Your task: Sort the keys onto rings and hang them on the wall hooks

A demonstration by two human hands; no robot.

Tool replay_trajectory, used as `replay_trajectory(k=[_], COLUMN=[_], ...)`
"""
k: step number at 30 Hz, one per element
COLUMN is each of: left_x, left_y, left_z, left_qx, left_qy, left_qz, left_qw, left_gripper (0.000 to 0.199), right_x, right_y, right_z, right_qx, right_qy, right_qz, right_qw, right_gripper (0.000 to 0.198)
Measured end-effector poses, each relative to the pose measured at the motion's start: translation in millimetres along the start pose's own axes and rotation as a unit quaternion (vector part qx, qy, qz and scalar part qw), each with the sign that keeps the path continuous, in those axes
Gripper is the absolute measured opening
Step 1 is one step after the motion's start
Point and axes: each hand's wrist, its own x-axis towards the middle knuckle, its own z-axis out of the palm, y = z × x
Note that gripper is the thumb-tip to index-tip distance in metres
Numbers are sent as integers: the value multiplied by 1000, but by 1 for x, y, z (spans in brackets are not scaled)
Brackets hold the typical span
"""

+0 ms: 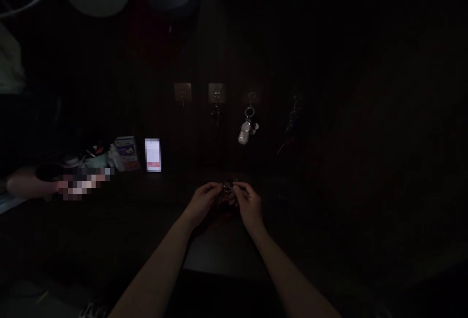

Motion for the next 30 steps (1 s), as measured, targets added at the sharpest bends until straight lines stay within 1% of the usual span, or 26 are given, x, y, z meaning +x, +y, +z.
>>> replay_trajectory(k=[3,7,11,14,20,23,27,30], left_x=[-1,0,3,3,-1,-1,4,11], left_y=[5,10,13,15,22,22,25,36], left_z=[-1,-3,-6,-6,-6,-7,-8,-7], left_qx=[-32,-109,-194,-223,-237,-223,-184,-157], left_qy=[7,6,44,56,45,51,106,132], left_qz=[1,-17,-38,-31,-3,13,40,59], left_qw=[999,994,979,973,971,973,976,977], left_gripper=[22,21,12,13,22,24,22,21], right_x=[0,-2,-2,-2,-2,-2,-1,-1], right_y=[0,-1,-1,-1,2,4,7,9], right_z=[0,1,1,1,1,1,1,1], right_qx=[-6,-10,-13,-23,-62,-82,-97,-99], right_qy=[-2,-19,-24,-19,-24,-32,-34,-44], right_qz=[0,-3,-7,-14,-36,-40,-43,-38], right_qw=[1000,1000,1000,999,997,995,994,993], right_gripper=[30,29,29,29,29,30,31,32])
